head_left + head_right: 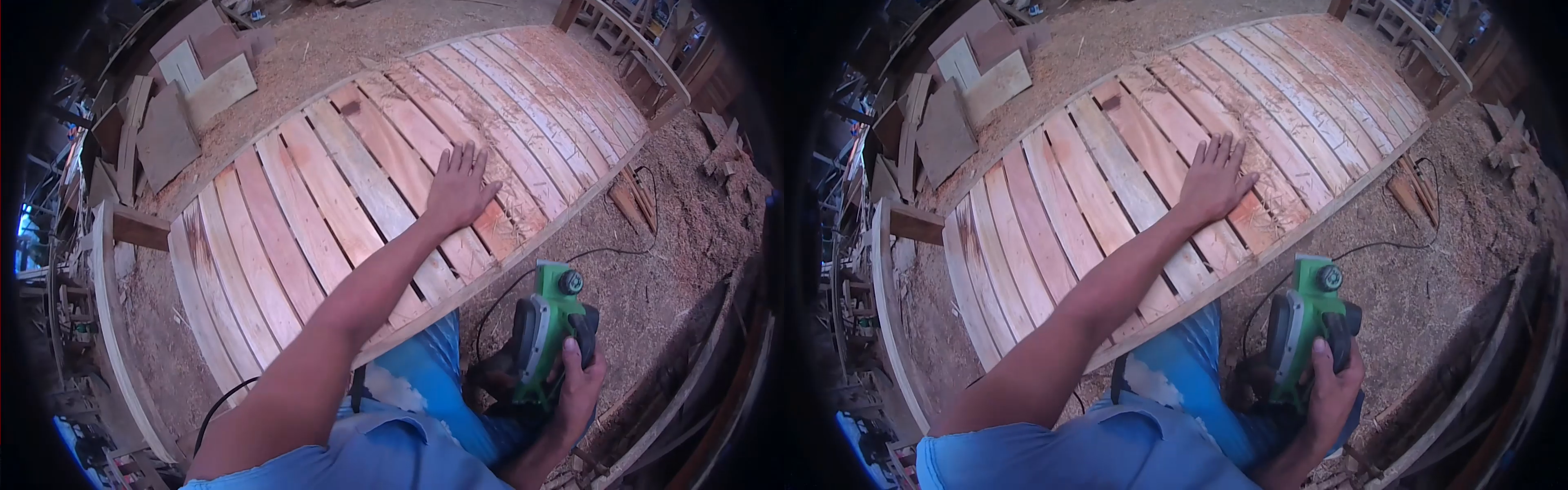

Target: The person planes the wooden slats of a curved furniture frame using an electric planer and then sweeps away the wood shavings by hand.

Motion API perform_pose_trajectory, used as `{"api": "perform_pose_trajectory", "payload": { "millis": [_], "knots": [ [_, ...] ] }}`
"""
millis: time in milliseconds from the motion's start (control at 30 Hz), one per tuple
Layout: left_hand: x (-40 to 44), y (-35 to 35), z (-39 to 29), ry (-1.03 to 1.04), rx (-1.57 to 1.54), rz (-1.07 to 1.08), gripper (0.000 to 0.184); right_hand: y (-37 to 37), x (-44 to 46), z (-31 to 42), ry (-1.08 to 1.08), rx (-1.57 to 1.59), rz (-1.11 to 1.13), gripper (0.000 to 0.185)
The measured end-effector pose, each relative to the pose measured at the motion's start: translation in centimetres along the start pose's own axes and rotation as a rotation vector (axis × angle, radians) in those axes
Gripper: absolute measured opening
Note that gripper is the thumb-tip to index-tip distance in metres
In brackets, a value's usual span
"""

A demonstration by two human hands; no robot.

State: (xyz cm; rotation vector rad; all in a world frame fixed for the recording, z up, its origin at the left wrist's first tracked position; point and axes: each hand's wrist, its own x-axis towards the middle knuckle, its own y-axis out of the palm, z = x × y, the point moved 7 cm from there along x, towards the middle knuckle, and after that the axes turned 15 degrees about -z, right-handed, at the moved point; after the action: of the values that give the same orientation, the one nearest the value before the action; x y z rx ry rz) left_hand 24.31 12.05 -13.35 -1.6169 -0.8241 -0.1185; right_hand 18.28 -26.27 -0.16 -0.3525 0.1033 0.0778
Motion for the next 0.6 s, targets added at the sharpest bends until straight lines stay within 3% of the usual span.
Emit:
{"api": "perform_pose_trajectory", "payload": {
  "millis": [133,333,400,600],
  "knots": [
    [-7.6,-5.6,3.2,0.095,-0.068,0.055,0.081,0.9,-0.9,0.8,0.019,0.039,0.035,0.030],
    [-11.8,-13.7,21.7,-0.275,0.406,0.070,0.079,4.1,-3.4,0.5,0.020,0.057,0.205,0.035],
    [-12.0,-15.0,26.1,-0.362,0.369,-0.003,0.078,5.4,-4.7,0.1,0.041,0.075,0.271,0.036],
    [-12.6,-16.0,28.7,-0.377,0.417,-0.053,0.078,8.8,-8.6,2.1,0.042,-0.089,0.398,0.032]
  ]
}}
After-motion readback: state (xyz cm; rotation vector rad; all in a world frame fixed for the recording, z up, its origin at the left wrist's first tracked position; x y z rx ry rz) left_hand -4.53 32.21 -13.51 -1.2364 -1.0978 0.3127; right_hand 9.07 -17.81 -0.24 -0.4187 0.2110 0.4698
